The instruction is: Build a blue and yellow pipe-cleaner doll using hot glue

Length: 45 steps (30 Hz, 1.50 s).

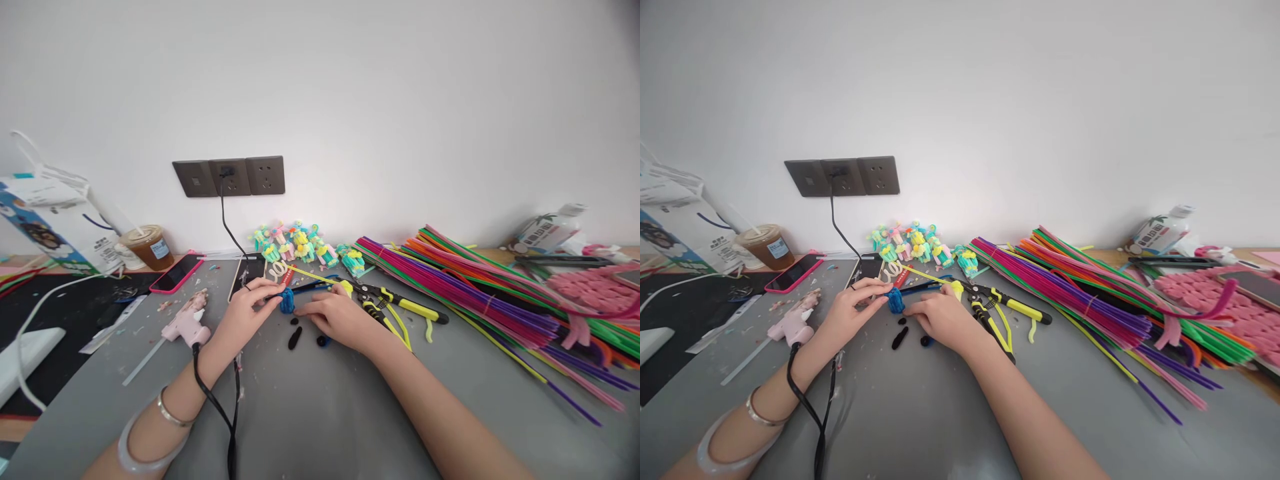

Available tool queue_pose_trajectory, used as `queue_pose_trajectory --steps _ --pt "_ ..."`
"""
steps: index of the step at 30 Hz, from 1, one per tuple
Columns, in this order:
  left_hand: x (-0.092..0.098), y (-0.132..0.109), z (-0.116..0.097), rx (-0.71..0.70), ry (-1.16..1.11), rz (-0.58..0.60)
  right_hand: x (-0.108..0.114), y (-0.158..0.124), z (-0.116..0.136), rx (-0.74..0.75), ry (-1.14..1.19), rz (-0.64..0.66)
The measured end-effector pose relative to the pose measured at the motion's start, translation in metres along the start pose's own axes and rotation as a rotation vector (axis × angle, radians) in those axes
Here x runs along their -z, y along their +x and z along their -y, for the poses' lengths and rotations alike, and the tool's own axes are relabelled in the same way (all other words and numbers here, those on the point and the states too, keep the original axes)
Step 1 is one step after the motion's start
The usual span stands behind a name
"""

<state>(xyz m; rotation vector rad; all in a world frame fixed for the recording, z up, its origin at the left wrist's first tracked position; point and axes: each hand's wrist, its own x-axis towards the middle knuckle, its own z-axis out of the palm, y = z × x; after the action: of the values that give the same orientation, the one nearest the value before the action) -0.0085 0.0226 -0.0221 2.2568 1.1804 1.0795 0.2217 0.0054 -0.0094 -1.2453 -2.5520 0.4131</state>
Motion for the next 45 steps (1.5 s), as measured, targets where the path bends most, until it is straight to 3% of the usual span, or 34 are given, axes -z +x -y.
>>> queue_pose_trajectory --steps 28,38,41,45 --pt "0.001 0.003 0.001 0.083 -0.097 0.041 0.003 -0.001 0.004 -0.038 0.035 0.019" --pt "0.002 0.002 0.000 0.086 -0.095 0.030 0.009 -0.010 -0.016 -0.012 0.068 -0.120" --pt "0.002 0.002 0.000 0.081 -0.093 0.030 0.013 -0.009 -0.017 0.004 0.215 -0.224" --pt "0.003 0.003 -0.001 0.085 -0.087 0.029 0.017 -0.005 -0.012 -0.042 0.760 -0.317"
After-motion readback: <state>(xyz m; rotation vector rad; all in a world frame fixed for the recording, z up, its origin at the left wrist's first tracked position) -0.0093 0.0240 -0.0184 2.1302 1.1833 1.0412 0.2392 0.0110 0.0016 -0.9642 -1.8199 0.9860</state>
